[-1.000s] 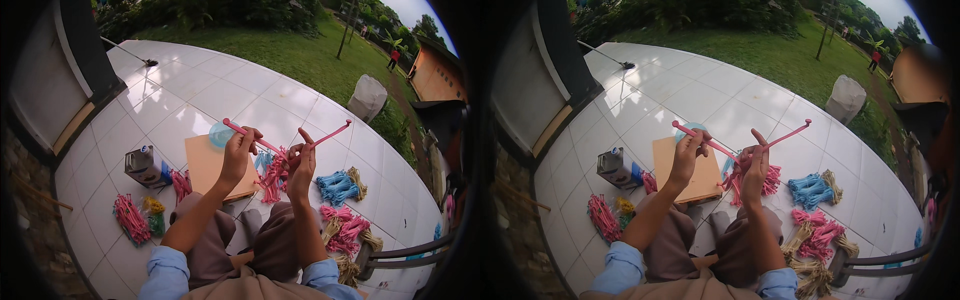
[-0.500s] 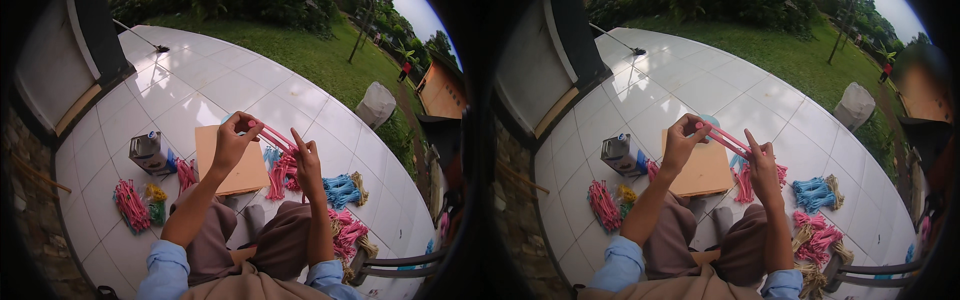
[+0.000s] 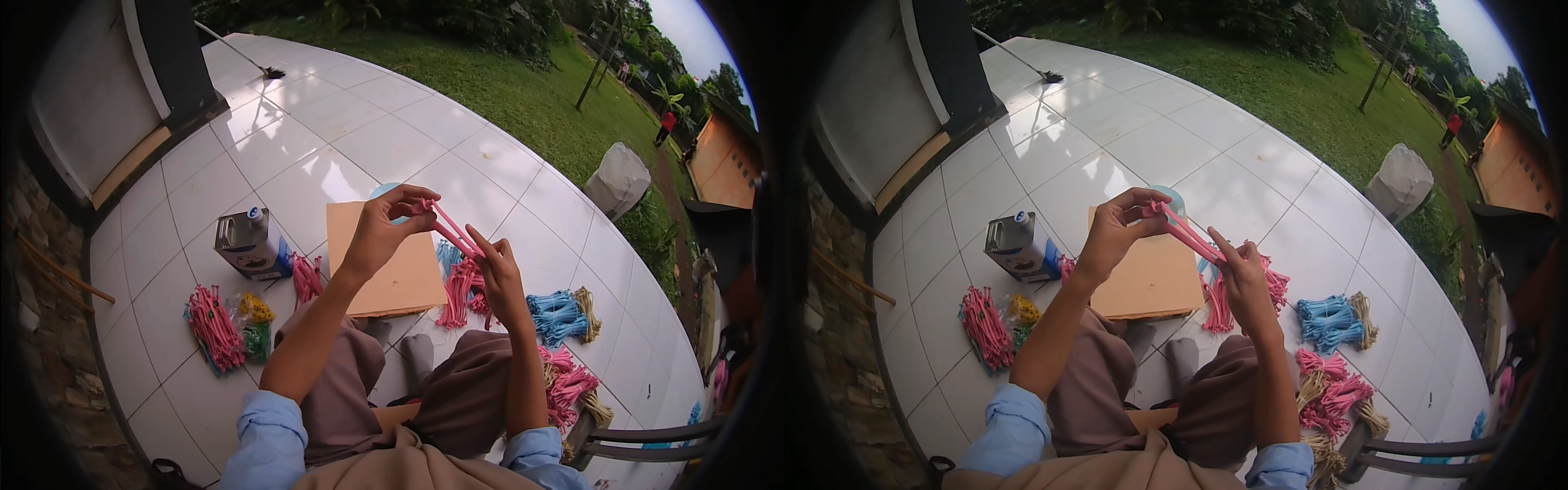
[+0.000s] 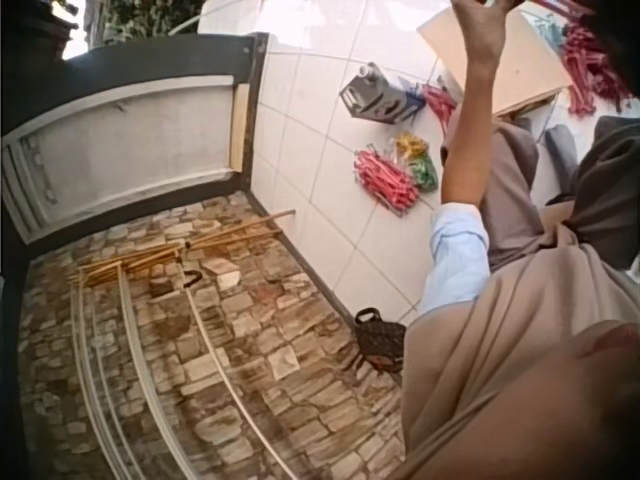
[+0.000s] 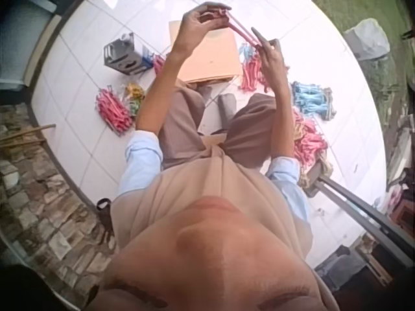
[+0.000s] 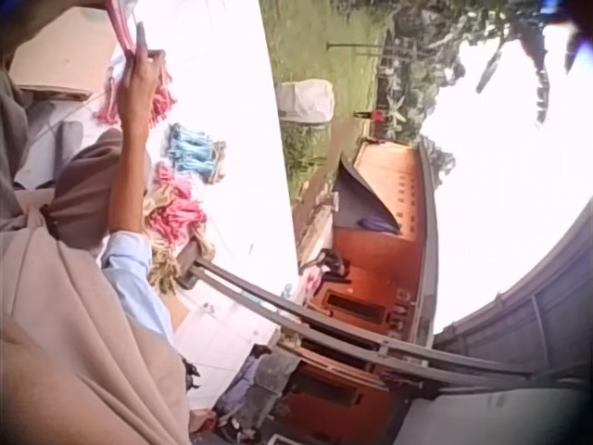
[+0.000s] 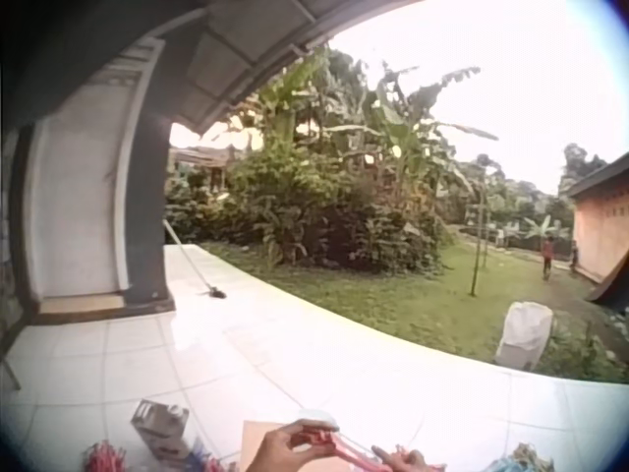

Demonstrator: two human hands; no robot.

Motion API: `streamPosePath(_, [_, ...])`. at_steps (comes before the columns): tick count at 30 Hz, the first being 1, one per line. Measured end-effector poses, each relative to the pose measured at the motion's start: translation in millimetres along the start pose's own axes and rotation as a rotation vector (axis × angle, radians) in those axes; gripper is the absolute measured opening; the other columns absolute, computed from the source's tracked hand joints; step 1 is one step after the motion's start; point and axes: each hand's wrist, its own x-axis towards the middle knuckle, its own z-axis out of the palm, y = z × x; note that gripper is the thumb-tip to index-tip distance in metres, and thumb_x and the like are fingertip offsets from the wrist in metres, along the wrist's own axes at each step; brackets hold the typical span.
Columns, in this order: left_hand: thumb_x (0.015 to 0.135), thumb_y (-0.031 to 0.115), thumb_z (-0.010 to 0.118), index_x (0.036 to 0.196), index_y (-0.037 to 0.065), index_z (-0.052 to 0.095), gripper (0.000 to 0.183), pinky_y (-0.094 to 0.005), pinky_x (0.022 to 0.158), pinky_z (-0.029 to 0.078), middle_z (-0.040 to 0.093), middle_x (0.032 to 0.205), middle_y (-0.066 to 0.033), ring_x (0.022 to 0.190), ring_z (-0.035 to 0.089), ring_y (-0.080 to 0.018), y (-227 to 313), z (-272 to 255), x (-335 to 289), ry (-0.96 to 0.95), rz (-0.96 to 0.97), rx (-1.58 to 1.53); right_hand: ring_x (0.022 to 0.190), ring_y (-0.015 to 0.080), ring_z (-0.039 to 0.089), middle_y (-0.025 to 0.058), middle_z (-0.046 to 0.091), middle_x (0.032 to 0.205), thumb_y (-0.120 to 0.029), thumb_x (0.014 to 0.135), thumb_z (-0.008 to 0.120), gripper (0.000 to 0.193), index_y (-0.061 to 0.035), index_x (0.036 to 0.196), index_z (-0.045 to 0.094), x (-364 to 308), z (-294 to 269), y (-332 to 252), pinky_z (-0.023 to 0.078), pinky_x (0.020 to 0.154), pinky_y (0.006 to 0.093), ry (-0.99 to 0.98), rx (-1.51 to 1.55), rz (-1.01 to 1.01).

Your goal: The person applies adhesive from a blue container to small pink straps and then folds them by hand on a board.

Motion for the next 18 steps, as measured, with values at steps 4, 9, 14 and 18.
streamPosePath(4, [0.078,0.003,0.069,0.106,0.002,0.061,0.028,-0.0231,0.077,0.052,0.063,0.090,-0.0029,0.090,0.058,-0.0080,2,-1,1,-0.073,0.034,0.116,0.061,0.0079,0.036,-0.0005,0.037,0.076,-0.018,0.096,0.040,0.037,-0.0124,0.132,0.047,-2,-6,18,0.038,0.061,0.0233,-0.089,0.450,0.209])
streamPosePath(9, [0.078,0.004,0.070,0.105,0.002,0.061,0.029,-0.0228,0.075,0.053,0.062,0.088,-0.0027,0.085,0.060,-0.0086,13,2,-3,-0.047,-0.058,-0.056,0.059,0.0042,0.033,-0.0052,0.034,0.073,-0.039,0.098,0.036,0.053,-0.0016,0.135,0.039,-2,-14,7,0.027,0.050,0.0178,-0.236,0.975,0.386])
streamPosePath(14, [0.075,0.003,0.072,0.096,0.002,0.059,0.025,-0.0227,0.076,0.053,0.062,0.087,-0.0026,0.082,0.061,-0.0086,7,3,-6,0.045,0.105,-0.009,0.059,0.0047,0.031,-0.0053,0.034,0.074,-0.039,0.098,0.037,0.053,-0.0025,0.136,0.037,0,-19,5,0.026,0.051,0.0188,-0.234,1.090,0.363])
streamPosePath(18, [0.074,0.005,0.074,0.094,0.003,0.059,0.025,-0.0226,0.075,0.052,0.062,0.089,-0.0029,0.083,0.060,-0.0083,6,0,-4,0.051,0.102,0.016,0.059,0.0049,0.029,-0.0053,0.032,0.073,-0.040,0.097,0.037,0.055,-0.0029,0.138,0.034,-2,-18,13,0.026,0.052,0.0191,-0.316,0.883,0.292])
